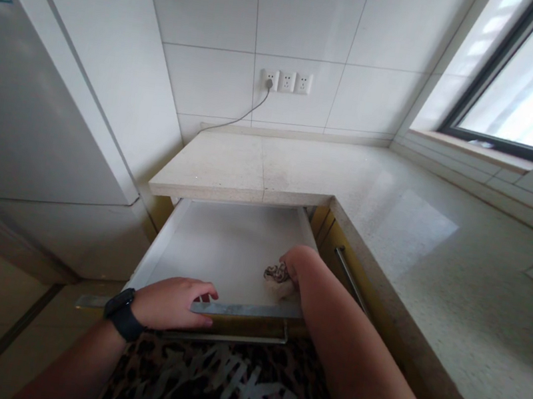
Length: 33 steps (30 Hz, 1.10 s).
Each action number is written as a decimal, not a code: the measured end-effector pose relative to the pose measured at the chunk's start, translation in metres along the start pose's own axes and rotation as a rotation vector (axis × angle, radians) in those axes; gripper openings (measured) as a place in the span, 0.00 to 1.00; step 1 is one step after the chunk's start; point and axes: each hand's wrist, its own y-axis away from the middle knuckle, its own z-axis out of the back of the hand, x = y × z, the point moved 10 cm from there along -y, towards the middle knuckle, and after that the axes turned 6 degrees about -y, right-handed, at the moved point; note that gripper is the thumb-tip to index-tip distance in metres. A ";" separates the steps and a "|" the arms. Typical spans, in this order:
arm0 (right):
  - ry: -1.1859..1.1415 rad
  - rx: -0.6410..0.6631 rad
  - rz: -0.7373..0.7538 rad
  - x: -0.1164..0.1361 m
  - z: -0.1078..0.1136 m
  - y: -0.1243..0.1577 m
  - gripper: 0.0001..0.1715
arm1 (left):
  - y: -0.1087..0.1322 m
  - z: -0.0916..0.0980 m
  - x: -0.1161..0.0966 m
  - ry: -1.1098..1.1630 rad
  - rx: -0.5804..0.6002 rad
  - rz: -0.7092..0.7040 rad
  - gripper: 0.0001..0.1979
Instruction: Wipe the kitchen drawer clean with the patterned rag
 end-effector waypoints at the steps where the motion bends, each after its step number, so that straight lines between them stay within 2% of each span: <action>1: 0.019 0.025 0.000 -0.002 -0.002 0.001 0.38 | 0.000 0.000 0.000 -0.001 -0.001 -0.001 0.25; 3: 0.056 0.058 0.001 -0.007 -0.002 0.004 0.41 | 0.000 0.000 -0.001 -0.002 -0.001 -0.002 0.25; 7: 0.086 -0.073 -0.006 -0.012 0.016 0.010 0.47 | 0.000 0.000 0.000 0.000 -0.006 -0.001 0.24; 12: 0.081 -0.368 -0.115 -0.014 0.042 0.016 0.37 | 0.000 -0.001 0.001 -0.003 -0.003 -0.003 0.25; 15: 0.055 -0.443 -0.124 -0.001 0.042 0.014 0.34 | 0.000 -0.001 0.000 -0.005 0.000 -0.005 0.24; 17: 0.045 -0.434 -0.063 0.018 0.034 0.009 0.35 | 0.000 -0.001 -0.001 -0.004 0.006 -0.004 0.24; 20: 0.043 -0.366 0.113 0.059 0.016 0.002 0.40 | 0.000 -0.001 -0.001 -0.005 0.012 0.002 0.25; 23: 0.022 -0.214 0.369 0.103 -0.008 -0.001 0.44 | 0.000 -0.001 0.000 -0.013 0.011 0.012 0.25; 25: -0.011 -0.117 0.502 0.122 -0.018 -0.002 0.44 | 0.000 -0.001 0.001 -0.020 0.006 0.017 0.26; 26: -0.028 -0.092 0.515 0.122 -0.019 -0.003 0.44 | 0.000 -0.001 0.001 -0.023 0.004 0.017 0.26; 28: -0.048 -0.116 0.429 0.107 -0.011 -0.011 0.42 | 0.000 -0.001 0.002 -0.025 0.005 0.014 0.26; 33: -0.033 -0.320 0.081 0.034 0.026 -0.011 0.39 | 0.000 -0.002 0.002 -0.015 -0.006 0.012 0.26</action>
